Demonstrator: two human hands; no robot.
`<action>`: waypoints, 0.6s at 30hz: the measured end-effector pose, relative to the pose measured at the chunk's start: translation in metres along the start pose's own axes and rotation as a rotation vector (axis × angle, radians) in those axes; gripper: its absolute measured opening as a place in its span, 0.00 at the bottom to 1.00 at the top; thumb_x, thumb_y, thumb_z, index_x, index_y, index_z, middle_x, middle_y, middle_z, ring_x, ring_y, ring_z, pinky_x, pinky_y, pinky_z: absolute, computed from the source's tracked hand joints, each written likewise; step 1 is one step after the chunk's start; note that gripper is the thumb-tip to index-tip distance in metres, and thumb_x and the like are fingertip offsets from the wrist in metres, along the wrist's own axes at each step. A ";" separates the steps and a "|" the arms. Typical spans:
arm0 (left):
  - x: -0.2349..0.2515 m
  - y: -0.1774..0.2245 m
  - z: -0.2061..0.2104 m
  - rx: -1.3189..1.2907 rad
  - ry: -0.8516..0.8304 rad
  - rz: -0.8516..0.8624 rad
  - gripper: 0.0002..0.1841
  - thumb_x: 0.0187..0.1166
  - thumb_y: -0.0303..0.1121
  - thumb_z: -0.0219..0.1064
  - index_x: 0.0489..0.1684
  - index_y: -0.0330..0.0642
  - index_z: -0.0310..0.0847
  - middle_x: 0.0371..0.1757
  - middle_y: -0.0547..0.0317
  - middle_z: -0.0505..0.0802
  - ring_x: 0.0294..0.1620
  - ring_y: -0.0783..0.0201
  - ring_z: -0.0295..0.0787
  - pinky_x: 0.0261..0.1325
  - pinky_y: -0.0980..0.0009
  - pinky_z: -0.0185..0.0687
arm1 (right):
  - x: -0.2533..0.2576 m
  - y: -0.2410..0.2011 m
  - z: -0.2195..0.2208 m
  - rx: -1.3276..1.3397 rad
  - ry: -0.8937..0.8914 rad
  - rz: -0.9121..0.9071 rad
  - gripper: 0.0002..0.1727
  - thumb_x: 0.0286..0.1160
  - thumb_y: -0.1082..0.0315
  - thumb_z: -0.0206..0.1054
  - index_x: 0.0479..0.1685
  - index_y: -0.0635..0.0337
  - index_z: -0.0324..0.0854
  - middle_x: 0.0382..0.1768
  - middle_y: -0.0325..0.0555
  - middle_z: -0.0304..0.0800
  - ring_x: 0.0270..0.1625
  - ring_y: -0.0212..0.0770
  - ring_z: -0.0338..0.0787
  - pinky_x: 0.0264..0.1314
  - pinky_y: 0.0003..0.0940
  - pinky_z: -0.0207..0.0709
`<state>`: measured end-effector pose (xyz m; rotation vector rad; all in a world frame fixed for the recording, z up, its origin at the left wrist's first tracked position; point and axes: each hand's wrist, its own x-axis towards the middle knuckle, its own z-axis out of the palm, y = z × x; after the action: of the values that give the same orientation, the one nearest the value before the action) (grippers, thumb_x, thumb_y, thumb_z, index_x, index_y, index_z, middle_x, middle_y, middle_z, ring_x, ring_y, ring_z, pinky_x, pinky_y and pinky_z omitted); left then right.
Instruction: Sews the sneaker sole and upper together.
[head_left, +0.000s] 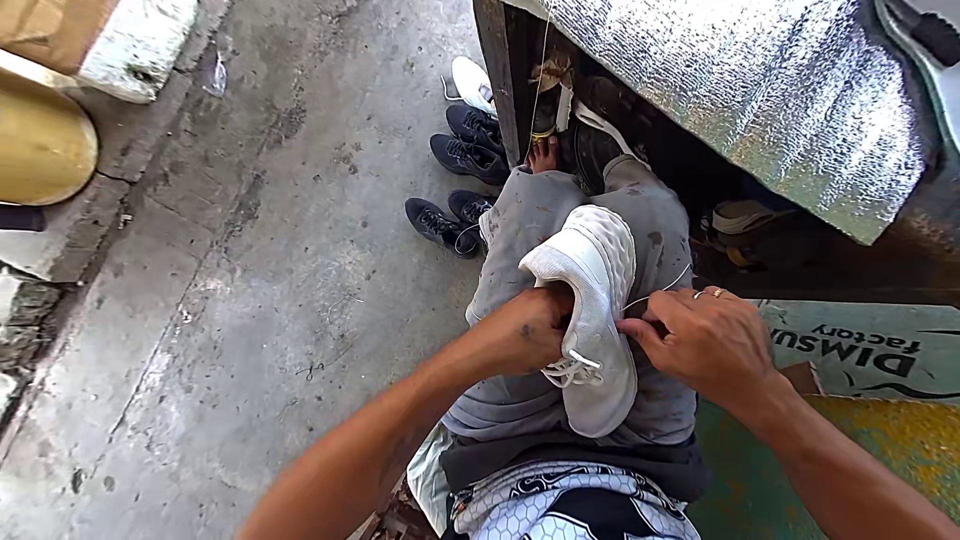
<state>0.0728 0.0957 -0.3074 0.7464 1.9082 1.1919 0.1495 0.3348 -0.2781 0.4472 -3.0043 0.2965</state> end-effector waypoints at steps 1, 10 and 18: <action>0.000 0.000 0.001 -0.010 0.011 -0.005 0.06 0.74 0.32 0.72 0.27 0.48 0.86 0.27 0.70 0.88 0.31 0.78 0.84 0.35 0.73 0.81 | -0.002 0.001 0.000 0.003 0.002 0.013 0.31 0.81 0.42 0.59 0.14 0.57 0.74 0.11 0.45 0.75 0.17 0.47 0.81 0.21 0.43 0.67; -0.005 -0.007 0.006 -0.047 0.121 0.068 0.05 0.74 0.28 0.70 0.28 0.45 0.86 0.31 0.67 0.88 0.34 0.77 0.85 0.38 0.74 0.82 | -0.011 0.001 0.004 0.086 0.008 0.156 0.36 0.76 0.32 0.60 0.15 0.56 0.76 0.12 0.44 0.76 0.17 0.46 0.79 0.21 0.46 0.67; -0.007 -0.012 0.001 -0.029 0.089 0.054 0.06 0.71 0.27 0.72 0.26 0.44 0.83 0.27 0.66 0.87 0.30 0.76 0.83 0.34 0.75 0.80 | -0.034 -0.005 0.000 0.563 -0.116 0.344 0.25 0.81 0.40 0.62 0.42 0.53 0.87 0.25 0.32 0.82 0.27 0.26 0.79 0.31 0.29 0.75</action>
<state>0.0768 0.0857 -0.3170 0.7454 1.9497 1.3030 0.1834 0.3395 -0.2810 -0.0332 -3.0584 1.1928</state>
